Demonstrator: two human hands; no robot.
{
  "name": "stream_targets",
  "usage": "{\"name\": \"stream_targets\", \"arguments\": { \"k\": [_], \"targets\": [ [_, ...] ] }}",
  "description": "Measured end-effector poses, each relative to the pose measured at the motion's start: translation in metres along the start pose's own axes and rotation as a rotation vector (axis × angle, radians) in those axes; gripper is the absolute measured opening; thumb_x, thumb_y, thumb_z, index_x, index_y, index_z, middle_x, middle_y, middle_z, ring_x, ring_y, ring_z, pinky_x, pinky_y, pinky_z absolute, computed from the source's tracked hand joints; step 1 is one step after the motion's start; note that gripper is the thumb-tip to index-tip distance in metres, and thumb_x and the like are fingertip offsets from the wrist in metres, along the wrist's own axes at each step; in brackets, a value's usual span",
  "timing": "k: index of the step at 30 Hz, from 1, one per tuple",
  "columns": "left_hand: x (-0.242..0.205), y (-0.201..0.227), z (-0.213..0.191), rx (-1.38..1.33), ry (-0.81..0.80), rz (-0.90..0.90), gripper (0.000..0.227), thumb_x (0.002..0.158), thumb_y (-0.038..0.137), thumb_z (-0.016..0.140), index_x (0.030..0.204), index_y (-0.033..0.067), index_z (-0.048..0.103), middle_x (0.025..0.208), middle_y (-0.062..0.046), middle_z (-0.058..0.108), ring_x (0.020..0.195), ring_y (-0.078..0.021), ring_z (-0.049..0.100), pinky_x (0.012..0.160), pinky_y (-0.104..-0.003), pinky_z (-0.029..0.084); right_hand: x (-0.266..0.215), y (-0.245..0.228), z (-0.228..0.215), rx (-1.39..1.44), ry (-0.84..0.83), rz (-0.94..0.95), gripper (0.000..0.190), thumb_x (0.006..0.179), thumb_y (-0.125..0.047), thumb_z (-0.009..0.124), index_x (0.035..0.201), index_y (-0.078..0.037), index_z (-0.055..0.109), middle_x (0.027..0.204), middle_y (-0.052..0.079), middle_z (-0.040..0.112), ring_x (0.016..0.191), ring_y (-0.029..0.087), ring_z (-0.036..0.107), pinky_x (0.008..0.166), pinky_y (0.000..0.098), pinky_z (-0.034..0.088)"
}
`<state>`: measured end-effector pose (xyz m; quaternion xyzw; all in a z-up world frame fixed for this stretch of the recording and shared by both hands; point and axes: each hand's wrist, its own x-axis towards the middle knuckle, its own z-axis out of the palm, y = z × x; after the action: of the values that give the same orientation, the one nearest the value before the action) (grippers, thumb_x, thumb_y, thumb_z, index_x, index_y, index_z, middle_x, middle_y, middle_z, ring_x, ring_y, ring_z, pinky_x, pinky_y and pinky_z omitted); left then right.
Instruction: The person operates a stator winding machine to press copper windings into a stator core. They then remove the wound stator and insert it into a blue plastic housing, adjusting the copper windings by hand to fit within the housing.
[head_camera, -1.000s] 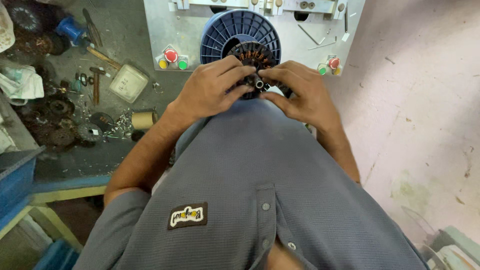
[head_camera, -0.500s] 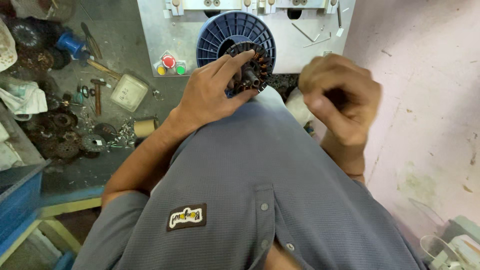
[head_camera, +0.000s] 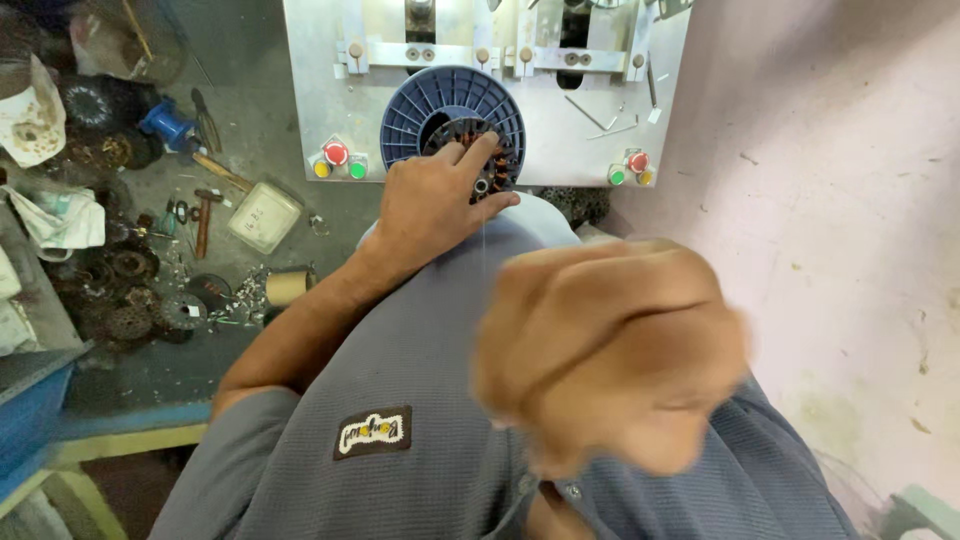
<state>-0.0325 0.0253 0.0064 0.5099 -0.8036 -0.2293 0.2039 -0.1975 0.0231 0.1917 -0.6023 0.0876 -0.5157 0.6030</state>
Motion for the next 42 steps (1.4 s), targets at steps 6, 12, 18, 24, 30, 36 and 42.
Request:
{"name": "stream_targets", "arguments": {
  "k": [6, 12, 18, 24, 30, 36, 42],
  "targets": [
    [0.003, -0.002, 0.025, 0.027, -0.026, -0.086, 0.026, 0.097, 0.035, 0.075, 0.098, 0.0088, 0.072, 0.078, -0.013, 0.067, 0.064, -0.0348, 0.066, 0.056, -0.046, 0.053, 0.000, 0.057, 0.033, -0.048, -0.580, -0.226, 0.017, 0.121, -0.005, 0.045, 0.131, 0.001, 0.056, 0.124, 0.011, 0.056, 0.104, 0.029, 0.061, 0.092, 0.0348, 0.052],
    [0.002, -0.011, 0.017, -0.078, 0.070, -0.010, 0.017, 0.100, 0.018, 0.075, 0.091, 0.0050, 0.070, 0.083, -0.012, 0.071, 0.072, -0.0303, 0.071, 0.064, -0.041, 0.056, -0.037, 0.090, -0.016, -0.164, -0.268, -0.213, 0.037, 0.110, -0.013, 0.065, 0.142, 0.000, 0.052, 0.137, 0.016, 0.056, 0.125, 0.026, 0.065, 0.105, 0.0337, 0.061],
    [-0.009, 0.003, -0.026, -0.376, 0.273, 0.110, 0.010, 0.092, 0.002, 0.082, 0.093, -0.0024, 0.073, 0.092, -0.014, 0.076, 0.078, -0.0220, 0.077, 0.067, -0.030, 0.061, -0.063, 0.121, -0.139, -0.161, 0.040, 0.317, 0.111, 0.080, -0.043, 0.093, 0.163, -0.015, 0.025, 0.159, 0.011, 0.041, 0.147, 0.025, 0.044, 0.124, 0.0411, 0.041],
    [-0.002, 0.003, -0.037, -0.418, 0.315, 0.195, 0.012, 0.090, 0.001, 0.084, 0.090, -0.0030, 0.073, 0.091, -0.015, 0.076, 0.081, -0.0222, 0.077, 0.069, -0.031, 0.062, -0.093, 0.151, -0.111, -0.084, -0.176, 0.274, 0.132, 0.070, -0.038, 0.098, 0.168, -0.017, 0.011, 0.163, 0.017, 0.032, 0.149, 0.028, 0.042, 0.128, 0.0472, 0.040],
    [-0.025, -0.051, -0.035, -0.649, 0.374, 0.067, 0.008, 0.095, 0.005, 0.078, 0.092, -0.0016, 0.074, 0.089, -0.015, 0.078, 0.072, -0.0191, 0.077, 0.058, -0.026, 0.056, -0.099, 0.158, -0.093, -0.275, -0.016, 0.343, 0.116, 0.071, -0.030, 0.098, 0.163, -0.013, 0.028, 0.155, 0.013, 0.044, 0.138, 0.025, 0.053, 0.118, 0.0415, 0.050],
    [-0.097, -0.165, -0.053, -1.379, 0.639, -0.372, 0.013, 0.109, 0.014, 0.073, 0.100, 0.0051, 0.072, 0.082, -0.011, 0.073, 0.064, -0.0150, 0.070, 0.057, -0.027, 0.058, -0.108, 0.168, -0.096, -0.589, 0.041, 0.399, 0.108, 0.069, -0.036, 0.098, 0.156, -0.009, 0.040, 0.156, 0.014, 0.049, 0.144, 0.028, 0.053, 0.120, 0.0406, 0.049],
    [-0.125, -0.212, -0.080, -1.554, 1.255, -0.899, 0.018, 0.104, 0.013, 0.068, 0.110, -0.0035, 0.062, 0.097, -0.019, 0.074, 0.074, -0.0228, 0.070, 0.063, -0.030, 0.058, -0.105, 0.187, -0.087, -0.703, 0.072, 0.334, 0.104, 0.069, -0.037, 0.099, 0.153, -0.010, 0.043, 0.155, 0.014, 0.053, 0.147, 0.033, 0.048, 0.125, 0.0438, 0.043]
  ]
}}
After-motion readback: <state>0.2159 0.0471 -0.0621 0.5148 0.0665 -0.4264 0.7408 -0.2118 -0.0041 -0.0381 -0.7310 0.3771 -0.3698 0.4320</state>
